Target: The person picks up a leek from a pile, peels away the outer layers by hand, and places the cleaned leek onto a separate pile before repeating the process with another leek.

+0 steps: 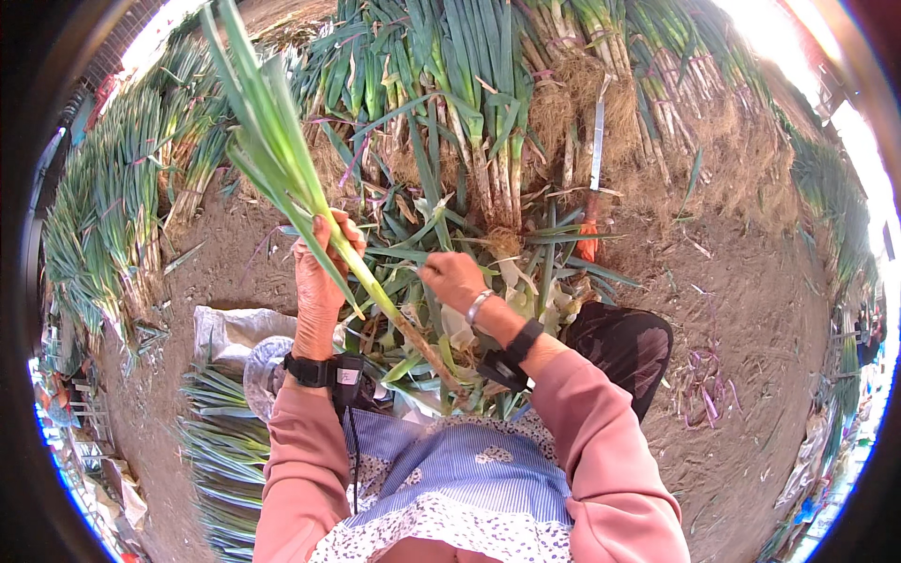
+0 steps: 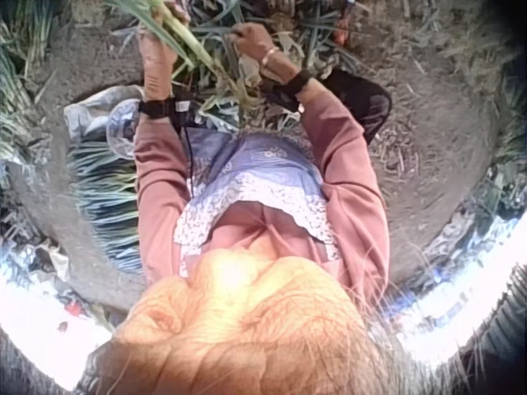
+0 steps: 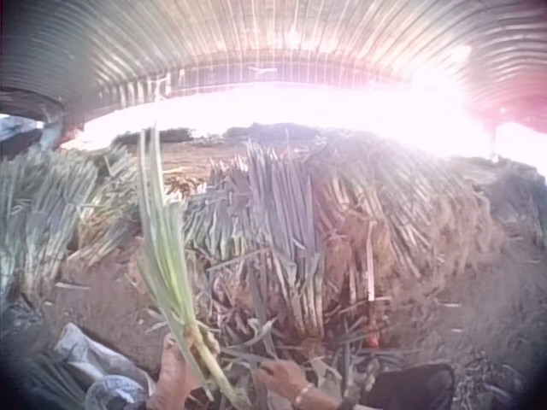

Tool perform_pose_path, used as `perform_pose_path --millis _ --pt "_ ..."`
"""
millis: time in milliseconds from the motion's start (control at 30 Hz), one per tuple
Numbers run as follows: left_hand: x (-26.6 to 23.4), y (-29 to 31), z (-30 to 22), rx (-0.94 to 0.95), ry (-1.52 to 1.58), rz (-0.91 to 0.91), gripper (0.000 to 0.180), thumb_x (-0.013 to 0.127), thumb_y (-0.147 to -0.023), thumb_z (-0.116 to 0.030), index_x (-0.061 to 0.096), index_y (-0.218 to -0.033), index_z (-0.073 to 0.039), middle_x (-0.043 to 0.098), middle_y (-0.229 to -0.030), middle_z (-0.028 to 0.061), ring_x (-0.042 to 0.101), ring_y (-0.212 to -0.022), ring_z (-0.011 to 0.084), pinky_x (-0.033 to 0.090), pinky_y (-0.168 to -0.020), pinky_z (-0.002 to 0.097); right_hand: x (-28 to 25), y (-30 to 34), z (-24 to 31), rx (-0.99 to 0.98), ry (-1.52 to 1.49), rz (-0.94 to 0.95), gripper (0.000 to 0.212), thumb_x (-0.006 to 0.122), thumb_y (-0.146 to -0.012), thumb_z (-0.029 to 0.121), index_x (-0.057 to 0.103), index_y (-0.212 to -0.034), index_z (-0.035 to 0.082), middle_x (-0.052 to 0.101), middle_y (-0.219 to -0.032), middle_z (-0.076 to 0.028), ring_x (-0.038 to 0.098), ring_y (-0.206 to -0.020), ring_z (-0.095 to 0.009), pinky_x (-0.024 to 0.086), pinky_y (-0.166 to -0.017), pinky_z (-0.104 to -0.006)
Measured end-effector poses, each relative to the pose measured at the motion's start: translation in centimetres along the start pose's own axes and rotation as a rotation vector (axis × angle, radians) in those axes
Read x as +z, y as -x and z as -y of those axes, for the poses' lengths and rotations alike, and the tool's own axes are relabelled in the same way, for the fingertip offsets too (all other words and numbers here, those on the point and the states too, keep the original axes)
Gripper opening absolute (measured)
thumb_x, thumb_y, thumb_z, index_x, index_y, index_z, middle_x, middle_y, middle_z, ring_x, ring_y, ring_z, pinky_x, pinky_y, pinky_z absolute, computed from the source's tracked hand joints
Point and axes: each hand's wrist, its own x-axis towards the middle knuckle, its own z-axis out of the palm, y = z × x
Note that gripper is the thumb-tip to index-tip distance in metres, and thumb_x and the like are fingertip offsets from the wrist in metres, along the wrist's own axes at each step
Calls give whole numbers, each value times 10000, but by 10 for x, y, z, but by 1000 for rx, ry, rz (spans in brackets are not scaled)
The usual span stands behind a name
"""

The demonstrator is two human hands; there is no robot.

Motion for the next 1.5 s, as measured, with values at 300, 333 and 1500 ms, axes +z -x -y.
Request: perform_pose_path --millis 300,333,1500 --pt "-9 -4 18 133 186 -37 235 540 -931 -306 540 -1032 -94 574 -751 65 597 -715 221 517 -796 508 -9 22 67 -254 -256 -347 121 658 -757 109 613 -823 18 602 -826 -140 616 -733 -322 499 -652 -380" --pt "-6 -3 22 156 180 -54 243 545 -929 -302 529 -1051 -92 570 -768 66 597 -732 222 516 -806 513 -5 19 70 -252 -255 -350 121 658 -757 109 613 -823 18 602 -826 -140 616 -733 -322 499 -652 -380" --pt "-41 -6 -45 336 207 -256 327 593 -903 -374 446 -726 -142 425 -630 -33 334 -478 71 294 -446 231 -78 42 -163 872 -1030 -893 41 520 -810 91 549 -790 68 456 -554 -27 432 -394 -144 284 -332 -300"
